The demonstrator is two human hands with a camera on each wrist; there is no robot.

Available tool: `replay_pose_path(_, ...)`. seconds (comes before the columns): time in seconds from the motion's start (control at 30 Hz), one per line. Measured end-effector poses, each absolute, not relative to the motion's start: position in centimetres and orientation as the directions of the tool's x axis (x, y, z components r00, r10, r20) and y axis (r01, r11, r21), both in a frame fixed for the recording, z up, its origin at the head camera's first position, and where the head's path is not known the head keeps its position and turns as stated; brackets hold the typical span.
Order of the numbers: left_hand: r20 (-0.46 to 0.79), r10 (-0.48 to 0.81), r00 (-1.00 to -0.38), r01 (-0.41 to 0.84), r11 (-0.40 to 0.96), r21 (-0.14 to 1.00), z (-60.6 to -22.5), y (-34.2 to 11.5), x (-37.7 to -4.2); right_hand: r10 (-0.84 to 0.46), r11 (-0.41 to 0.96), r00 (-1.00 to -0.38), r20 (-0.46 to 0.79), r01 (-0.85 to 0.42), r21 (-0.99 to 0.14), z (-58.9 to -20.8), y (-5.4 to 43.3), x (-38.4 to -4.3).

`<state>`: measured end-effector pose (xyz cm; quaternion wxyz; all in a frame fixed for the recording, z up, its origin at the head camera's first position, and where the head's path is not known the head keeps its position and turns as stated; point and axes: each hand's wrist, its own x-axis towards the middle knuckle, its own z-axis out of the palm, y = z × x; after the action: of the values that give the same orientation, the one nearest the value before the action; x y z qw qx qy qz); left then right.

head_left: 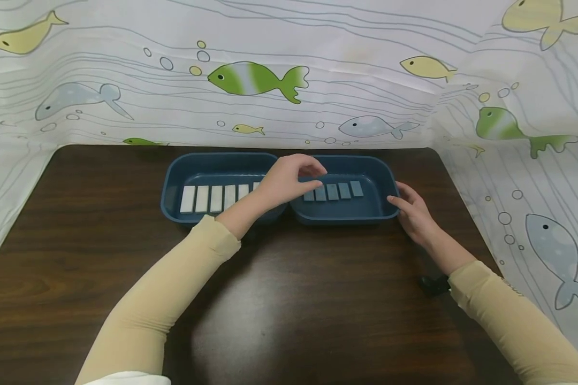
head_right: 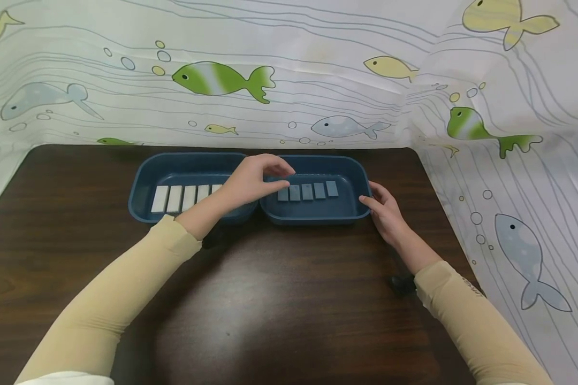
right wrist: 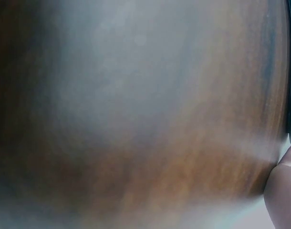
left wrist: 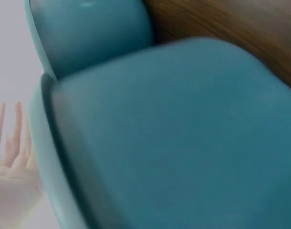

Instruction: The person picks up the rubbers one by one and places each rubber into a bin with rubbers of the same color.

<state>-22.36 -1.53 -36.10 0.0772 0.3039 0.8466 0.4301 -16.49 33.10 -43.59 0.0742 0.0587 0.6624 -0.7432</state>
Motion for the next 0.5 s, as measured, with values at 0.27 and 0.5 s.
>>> replay_pose_path(0.27, 0.137, 0.531, -0.836, 0.425, 0.47, 0.774, -37.0, -6.6, -21.1, -0.032, -0.132, -0.982, -0.184, 0.186, -0.974, -43.4, 33.0, -16.7)
replay_pose_path(0.5, 0.159, 0.48, -0.863, 0.434, 0.543, 0.719, -38.1, -11.3, -19.7, 0.015, -0.127, -0.991, -0.135, 0.132, -0.983, -42.8, 32.2, -16.5)
